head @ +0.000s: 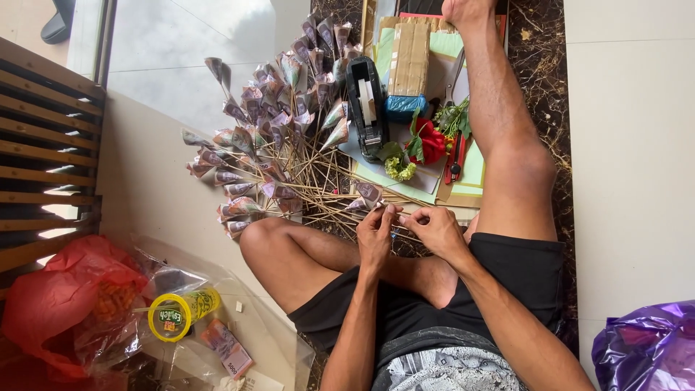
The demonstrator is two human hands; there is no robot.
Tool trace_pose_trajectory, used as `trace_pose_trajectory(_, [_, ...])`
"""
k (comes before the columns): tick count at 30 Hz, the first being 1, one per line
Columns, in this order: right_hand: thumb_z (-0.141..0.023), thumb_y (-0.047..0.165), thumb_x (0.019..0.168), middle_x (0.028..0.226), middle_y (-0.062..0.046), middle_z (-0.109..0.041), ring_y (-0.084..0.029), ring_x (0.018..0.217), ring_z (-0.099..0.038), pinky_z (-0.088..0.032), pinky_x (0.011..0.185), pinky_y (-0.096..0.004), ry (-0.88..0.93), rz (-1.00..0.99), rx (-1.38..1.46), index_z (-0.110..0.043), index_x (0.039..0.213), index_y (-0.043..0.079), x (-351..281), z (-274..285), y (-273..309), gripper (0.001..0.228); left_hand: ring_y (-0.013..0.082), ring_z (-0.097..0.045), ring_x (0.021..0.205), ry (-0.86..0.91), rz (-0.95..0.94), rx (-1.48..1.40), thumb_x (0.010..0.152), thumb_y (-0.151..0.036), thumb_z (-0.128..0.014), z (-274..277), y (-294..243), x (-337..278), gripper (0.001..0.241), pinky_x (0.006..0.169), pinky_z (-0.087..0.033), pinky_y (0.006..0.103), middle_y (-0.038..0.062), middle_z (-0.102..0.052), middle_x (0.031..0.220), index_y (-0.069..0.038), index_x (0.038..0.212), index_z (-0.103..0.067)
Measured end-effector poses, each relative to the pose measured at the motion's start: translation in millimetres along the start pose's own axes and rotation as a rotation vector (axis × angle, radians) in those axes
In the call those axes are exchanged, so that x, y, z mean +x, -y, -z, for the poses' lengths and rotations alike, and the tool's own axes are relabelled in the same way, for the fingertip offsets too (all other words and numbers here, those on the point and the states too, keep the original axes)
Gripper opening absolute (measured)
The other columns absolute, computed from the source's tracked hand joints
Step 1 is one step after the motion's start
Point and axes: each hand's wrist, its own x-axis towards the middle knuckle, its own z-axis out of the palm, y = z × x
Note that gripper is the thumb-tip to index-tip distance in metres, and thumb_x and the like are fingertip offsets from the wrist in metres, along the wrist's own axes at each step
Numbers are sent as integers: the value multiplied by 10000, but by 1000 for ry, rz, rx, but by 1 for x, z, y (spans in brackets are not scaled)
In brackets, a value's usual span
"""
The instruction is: The person assembles a money bouquet by taping banknotes folded into cones onto wooden sticks and then inserting the sticks into a floral foam base.
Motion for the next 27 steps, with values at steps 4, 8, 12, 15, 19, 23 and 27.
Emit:
trace_pose_trajectory(4, [-776,433,848,666,-46,-760,-215,706,-692,-542,716,-365,15,9,21,-819,791,170,-3,1,1,272,133,-593,710,-5,5,1,1016,-247,-681,-3,1,-1,210,735,-522,334,77,-672,666,-133,927,-833])
trace_pose_trajectory(8, [-787,447,852,659,-21,-766,-198,711,-698,-541,725,-343,12,-4,34,-820,792,172,-4,1,3,284,138,-579,701,-7,12,-12,1022,-255,-674,-2,1,-1,222,733,-516,332,79,-661,646,-126,931,-830])
trace_pose_trajectory(12, [-781,569,838,636,-57,-756,-252,709,-706,-533,736,-359,3,-55,8,-807,727,166,-13,9,8,419,119,-542,706,-18,43,-48,1033,-259,-653,0,2,-1,243,734,-493,296,53,-644,622,-119,941,-829])
trace_pose_trajectory(15, [-780,597,823,652,-71,-759,-269,731,-711,-532,746,-375,10,-68,5,-806,724,163,-14,10,7,446,115,-534,704,-5,50,-47,1030,-261,-659,-2,-3,-2,244,726,-488,291,50,-639,614,-112,938,-829])
trace_pose_trajectory(19, [-782,601,815,650,-52,-759,-276,756,-724,-531,762,-382,14,-95,12,-805,721,179,-16,13,4,433,105,-537,704,12,65,-41,1029,-270,-657,-3,8,-1,244,730,-486,276,39,-646,614,-120,946,-830])
trace_pose_trajectory(23, [-817,519,807,631,-51,-752,-226,699,-696,-522,729,-348,-15,-51,91,-787,722,140,-39,36,34,389,104,-595,676,-23,82,-157,1045,-235,-626,3,18,7,259,728,-494,255,45,-667,645,-74,974,-816])
trace_pose_trajectory(27, [-806,546,834,624,-26,-741,-186,658,-671,-527,701,-339,-35,5,130,-779,729,155,-16,14,-3,406,100,-592,672,-23,90,-185,1042,-243,-631,-2,16,5,265,733,-491,250,55,-672,648,-60,980,-812])
